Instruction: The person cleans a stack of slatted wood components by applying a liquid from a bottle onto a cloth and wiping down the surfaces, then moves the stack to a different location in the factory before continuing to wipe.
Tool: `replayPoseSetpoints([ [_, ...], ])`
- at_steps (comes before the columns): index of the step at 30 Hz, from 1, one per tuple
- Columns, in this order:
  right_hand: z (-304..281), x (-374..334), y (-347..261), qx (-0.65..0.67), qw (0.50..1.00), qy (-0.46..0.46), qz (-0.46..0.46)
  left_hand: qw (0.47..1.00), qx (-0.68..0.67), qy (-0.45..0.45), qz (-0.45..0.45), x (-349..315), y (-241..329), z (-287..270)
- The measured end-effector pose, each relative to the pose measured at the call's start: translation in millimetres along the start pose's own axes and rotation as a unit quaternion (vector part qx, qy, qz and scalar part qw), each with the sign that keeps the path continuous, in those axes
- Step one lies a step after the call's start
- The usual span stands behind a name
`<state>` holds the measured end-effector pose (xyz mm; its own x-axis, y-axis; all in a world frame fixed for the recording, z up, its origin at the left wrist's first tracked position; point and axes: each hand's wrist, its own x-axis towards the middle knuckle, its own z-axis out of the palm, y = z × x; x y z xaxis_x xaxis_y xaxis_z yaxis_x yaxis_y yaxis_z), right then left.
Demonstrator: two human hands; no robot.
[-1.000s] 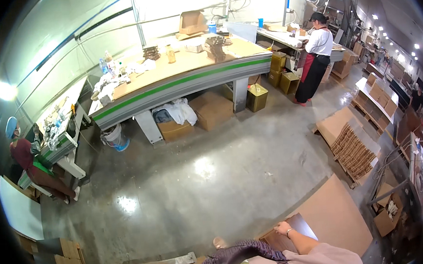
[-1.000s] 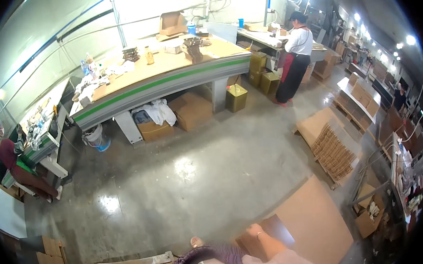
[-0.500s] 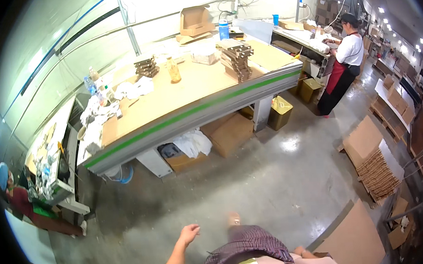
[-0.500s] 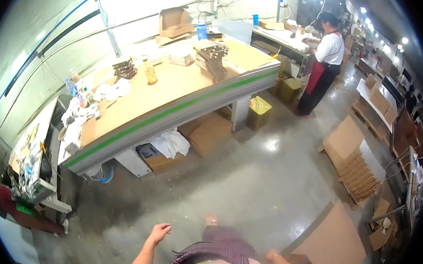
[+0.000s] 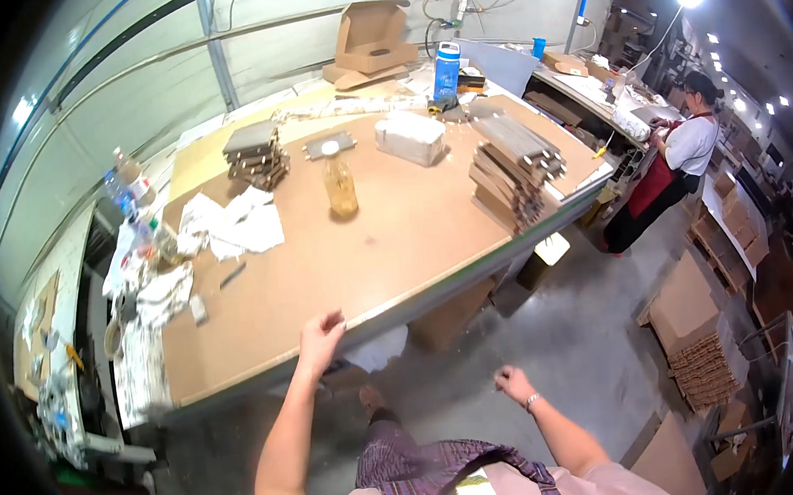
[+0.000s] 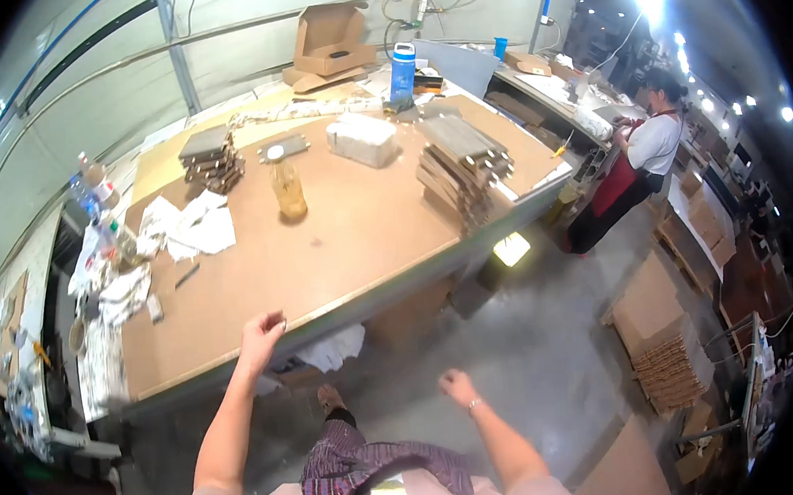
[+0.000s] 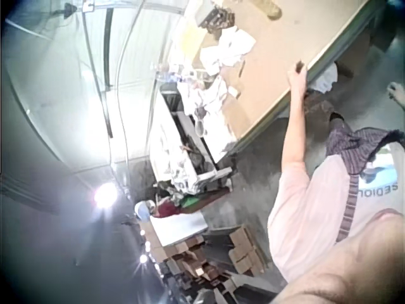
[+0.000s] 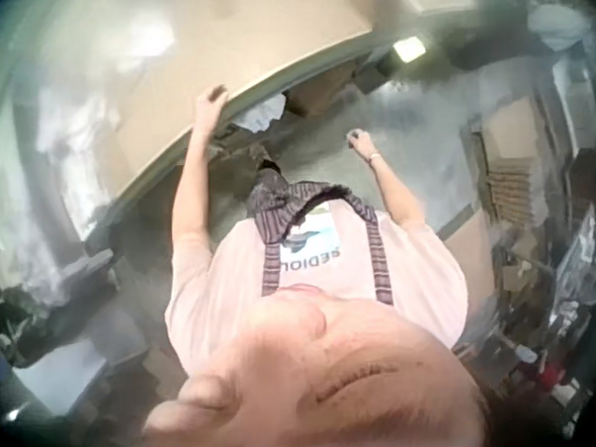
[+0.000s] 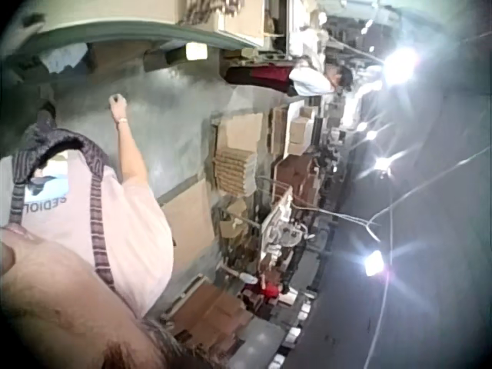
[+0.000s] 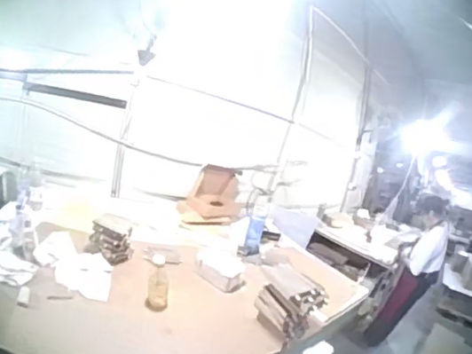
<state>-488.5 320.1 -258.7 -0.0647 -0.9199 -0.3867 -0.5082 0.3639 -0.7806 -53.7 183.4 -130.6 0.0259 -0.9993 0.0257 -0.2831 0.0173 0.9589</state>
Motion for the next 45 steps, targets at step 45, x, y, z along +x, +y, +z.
replayPoseSetpoints([
  [45,-218,270,-199,0.760,0.619,0.180,0.087,0.833,-0.178,-0.430,-0.300,437,100,364],
])
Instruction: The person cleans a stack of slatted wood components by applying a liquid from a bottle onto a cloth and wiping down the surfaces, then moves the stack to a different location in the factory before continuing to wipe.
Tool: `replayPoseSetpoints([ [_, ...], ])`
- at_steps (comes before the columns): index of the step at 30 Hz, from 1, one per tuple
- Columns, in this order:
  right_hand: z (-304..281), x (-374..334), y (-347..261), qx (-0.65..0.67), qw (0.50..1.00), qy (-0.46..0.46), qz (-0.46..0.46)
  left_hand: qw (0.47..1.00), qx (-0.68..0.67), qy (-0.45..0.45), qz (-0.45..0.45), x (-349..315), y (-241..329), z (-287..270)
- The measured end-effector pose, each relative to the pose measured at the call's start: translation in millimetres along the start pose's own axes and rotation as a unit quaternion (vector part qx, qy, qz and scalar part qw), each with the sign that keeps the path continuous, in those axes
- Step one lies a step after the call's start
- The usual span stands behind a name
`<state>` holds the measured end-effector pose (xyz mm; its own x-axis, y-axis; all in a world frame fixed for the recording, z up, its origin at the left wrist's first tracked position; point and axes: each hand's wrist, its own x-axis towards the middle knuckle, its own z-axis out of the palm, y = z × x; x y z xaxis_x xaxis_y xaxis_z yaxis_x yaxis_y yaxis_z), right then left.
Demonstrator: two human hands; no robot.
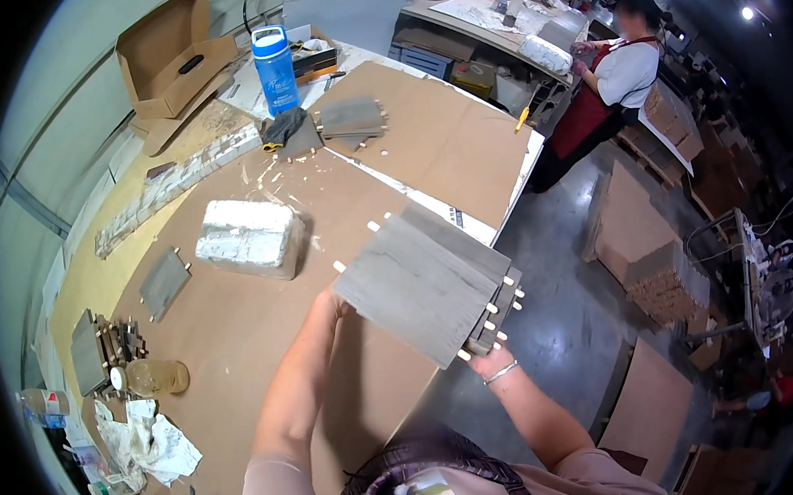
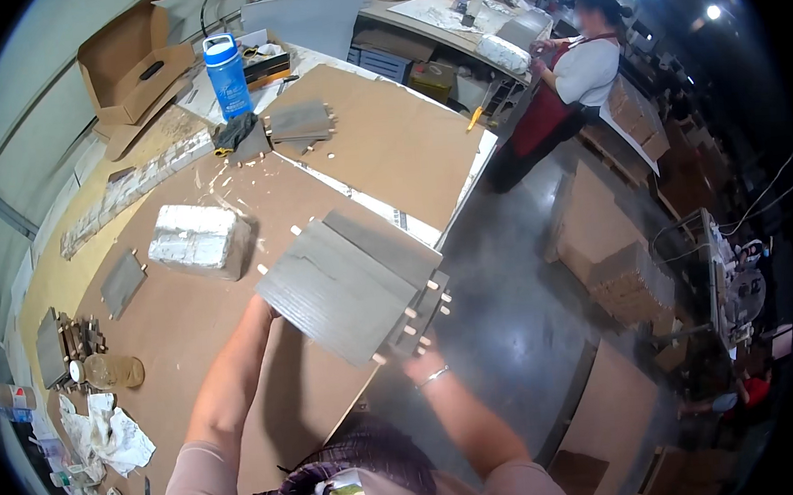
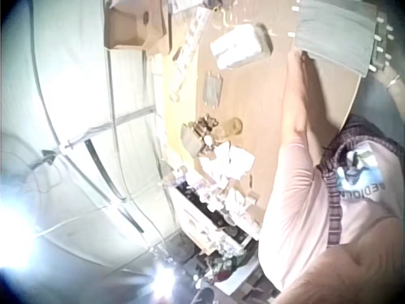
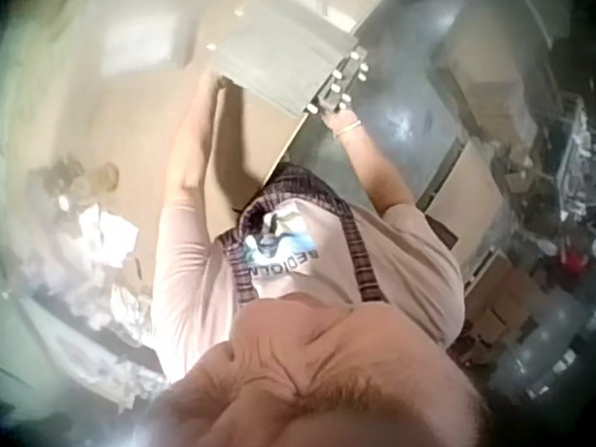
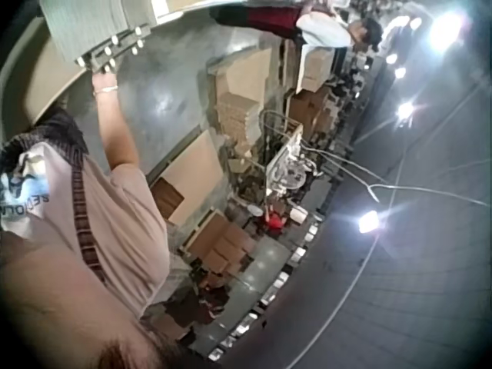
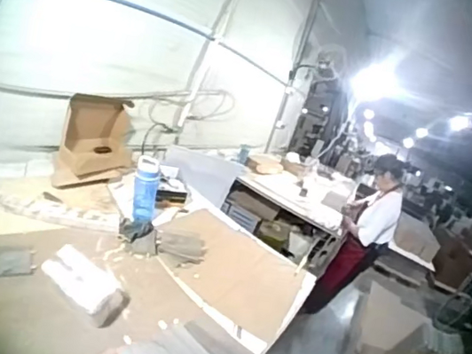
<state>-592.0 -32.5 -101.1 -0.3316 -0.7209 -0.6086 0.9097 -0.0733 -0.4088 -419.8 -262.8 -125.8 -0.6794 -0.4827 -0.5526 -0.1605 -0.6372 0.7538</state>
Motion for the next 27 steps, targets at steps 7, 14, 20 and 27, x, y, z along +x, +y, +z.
replayPoseSetpoints([
  [7,-17,-16,-14,0.008,0.997,-0.068,0.020,0.998,0.028,-0.029,-0.037,-23,-17,30],
  [14,-15,-28,-24,-0.034,0.994,-0.094,0.036,0.998,0.018,0.000,-0.063,-83,-12,63],
  [20,-23,-57,-14,-0.085,0.988,-0.108,0.071,0.990,-0.141,-0.010,0.012,-89,-92,36],
  [27,-9,-91,25,-0.183,0.957,-0.149,0.167,0.961,-0.245,0.126,0.028,-217,-104,28],
])
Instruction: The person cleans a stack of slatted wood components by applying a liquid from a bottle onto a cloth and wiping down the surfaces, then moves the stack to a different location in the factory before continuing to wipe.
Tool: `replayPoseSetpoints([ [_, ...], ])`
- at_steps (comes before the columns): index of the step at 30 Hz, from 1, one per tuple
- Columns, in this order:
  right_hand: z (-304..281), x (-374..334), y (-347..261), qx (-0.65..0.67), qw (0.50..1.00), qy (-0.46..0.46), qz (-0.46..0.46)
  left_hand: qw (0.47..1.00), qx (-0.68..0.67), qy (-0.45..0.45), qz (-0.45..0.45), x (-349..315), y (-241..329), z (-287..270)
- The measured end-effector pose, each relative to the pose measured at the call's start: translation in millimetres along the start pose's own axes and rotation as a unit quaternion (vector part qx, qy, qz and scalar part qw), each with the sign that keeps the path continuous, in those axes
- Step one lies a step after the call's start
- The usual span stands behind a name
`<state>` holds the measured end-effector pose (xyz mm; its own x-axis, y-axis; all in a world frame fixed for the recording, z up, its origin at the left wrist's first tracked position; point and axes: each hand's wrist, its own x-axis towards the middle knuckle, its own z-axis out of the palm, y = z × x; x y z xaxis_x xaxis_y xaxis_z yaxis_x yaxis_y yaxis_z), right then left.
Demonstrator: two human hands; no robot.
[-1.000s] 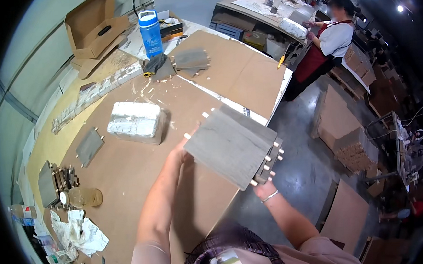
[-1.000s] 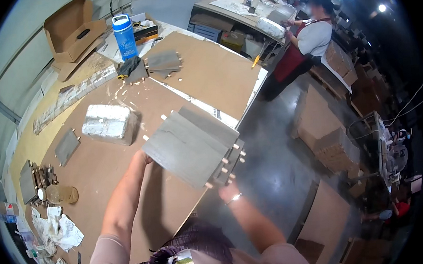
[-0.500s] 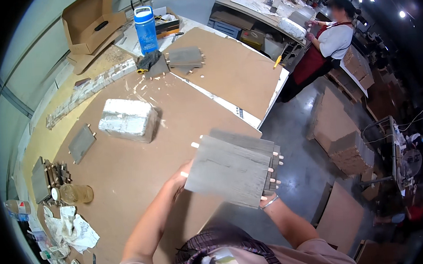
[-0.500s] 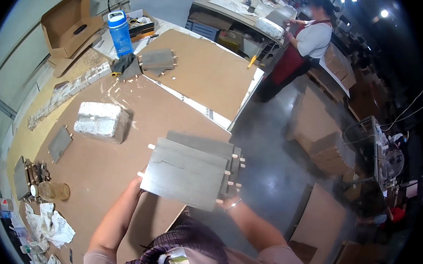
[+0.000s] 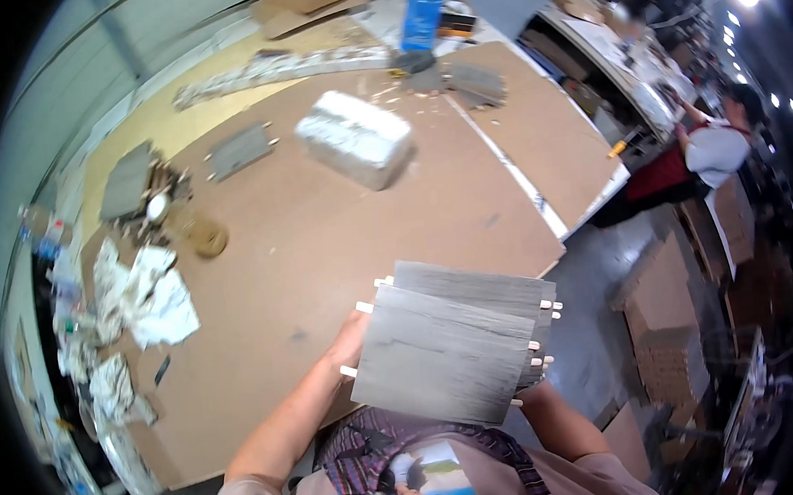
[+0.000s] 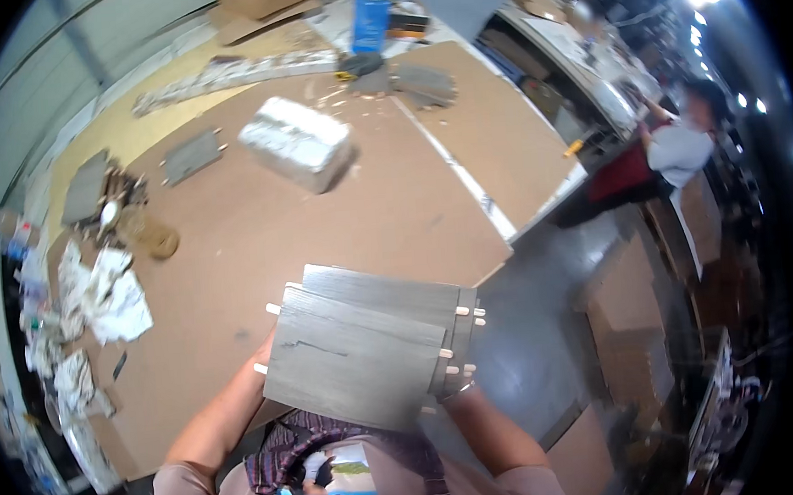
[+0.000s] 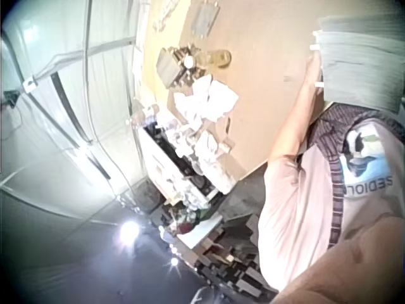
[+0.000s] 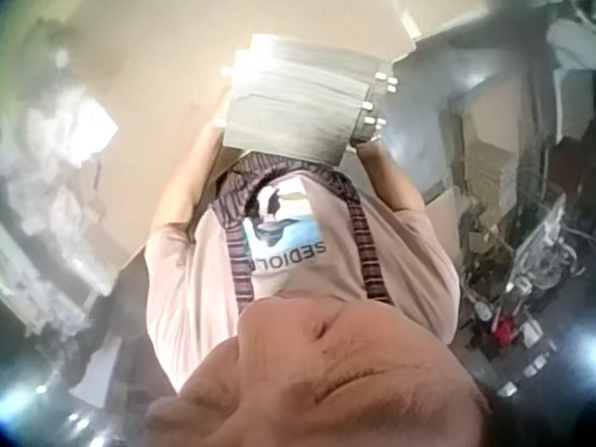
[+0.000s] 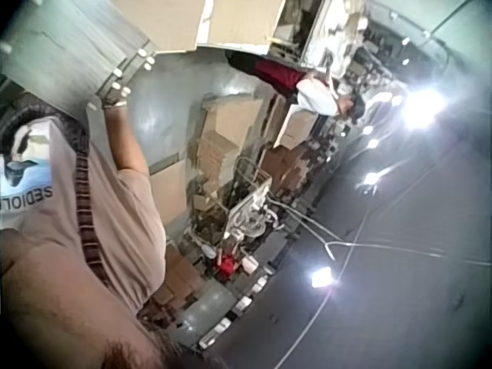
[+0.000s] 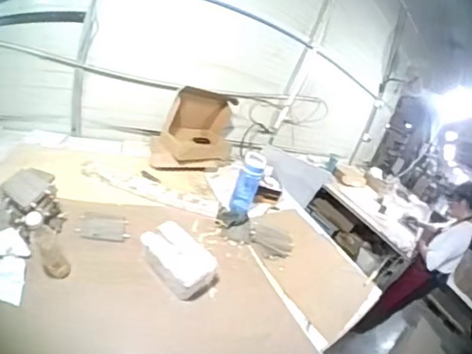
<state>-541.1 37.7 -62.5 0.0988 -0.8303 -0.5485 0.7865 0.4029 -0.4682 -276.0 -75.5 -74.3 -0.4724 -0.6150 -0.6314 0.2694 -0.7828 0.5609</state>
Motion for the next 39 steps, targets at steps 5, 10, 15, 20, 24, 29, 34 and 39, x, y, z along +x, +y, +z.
replayPoseSetpoints([
  [5,67,34,55,-0.064,0.992,-0.068,0.082,0.991,-0.036,0.066,0.107,-66,-28,-88],
  [10,147,67,131,-0.120,0.976,-0.124,0.134,0.966,-0.109,0.154,0.177,-144,-41,-166],
  [15,211,79,204,-0.160,0.964,-0.148,0.155,0.943,-0.020,0.233,0.237,-189,-52,-261],
  [20,266,98,250,-0.224,0.958,-0.147,0.105,0.933,-0.044,0.267,0.240,-215,-21,-295],
  [24,290,124,266,-0.300,0.930,-0.210,-0.015,0.906,0.079,0.239,0.341,-203,-22,-348],
  [29,283,171,281,-0.379,0.885,-0.236,-0.133,0.935,0.055,0.215,0.279,-202,-2,-355],
  [34,288,170,279,-0.347,0.901,-0.252,-0.059,0.930,-0.002,0.173,0.323,-222,15,-370],
  [39,295,175,266,-0.385,0.888,-0.250,-0.035,0.940,-0.035,0.219,0.260,-284,6,-348],
])
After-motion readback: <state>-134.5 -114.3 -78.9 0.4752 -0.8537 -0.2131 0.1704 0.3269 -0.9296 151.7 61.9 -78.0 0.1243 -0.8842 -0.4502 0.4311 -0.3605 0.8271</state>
